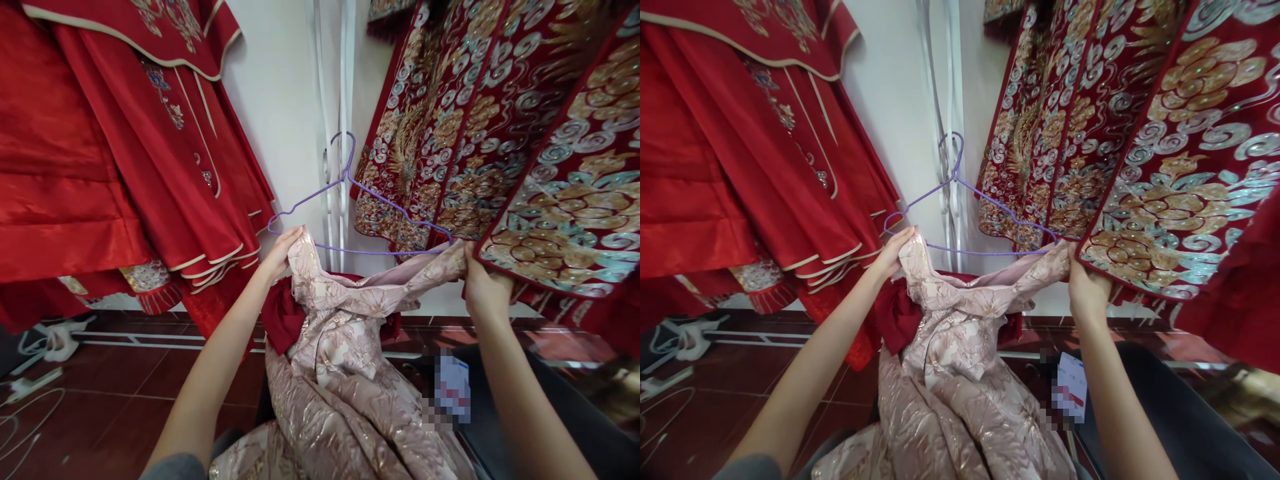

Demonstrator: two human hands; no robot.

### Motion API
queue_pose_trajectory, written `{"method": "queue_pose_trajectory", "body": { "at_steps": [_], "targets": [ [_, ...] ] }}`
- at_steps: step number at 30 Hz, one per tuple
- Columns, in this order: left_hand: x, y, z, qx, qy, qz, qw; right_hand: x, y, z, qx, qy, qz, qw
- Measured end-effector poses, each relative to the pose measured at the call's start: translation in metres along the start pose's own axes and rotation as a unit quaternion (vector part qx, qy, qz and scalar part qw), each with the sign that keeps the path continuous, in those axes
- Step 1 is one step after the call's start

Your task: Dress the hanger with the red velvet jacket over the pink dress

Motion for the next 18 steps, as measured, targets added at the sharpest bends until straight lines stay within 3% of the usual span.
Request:
{"method": "queue_pose_trajectory", "body": {
  "at_steps": [8, 11, 14, 16, 18],
  "targets": [
    [-0.004, -0.010, 0.001, 0.018, -0.006, 0.015, 1.000, -0.064, -0.043, 0.054, 0.241, -0.133, -0.044, 0.960],
    [-0.007, -0.014, 0.001, 0.018, -0.006, 0.020, 1.000, -0.087, -0.052, 0.057, 0.244, -0.222, -0.048, 0.943],
    [-0.008, -0.009, -0.001, -0.005, 0.001, 0.043, 0.999, -0.096, -0.049, 0.057, 0.236, -0.287, -0.078, 0.925],
    [-0.001, -0.002, -0.005, -0.047, 0.034, 0.095, 0.994, -0.095, -0.046, 0.058, 0.243, -0.302, -0.093, 0.917],
    [0.015, 0.006, -0.011, -0.114, 0.103, 0.161, 0.975, -0.092, -0.044, 0.062, 0.247, -0.300, -0.094, 0.916]
  ]
}}
Point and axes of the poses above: each hand's wrist, its own z-axis towards the middle knuckle, its own x-axis out of the back of the hand, y = z × x, the point moved 2 cm from there along z, towards the middle knuckle, and after that the axes turned 10 degrees about x, right-handed, at the moved point
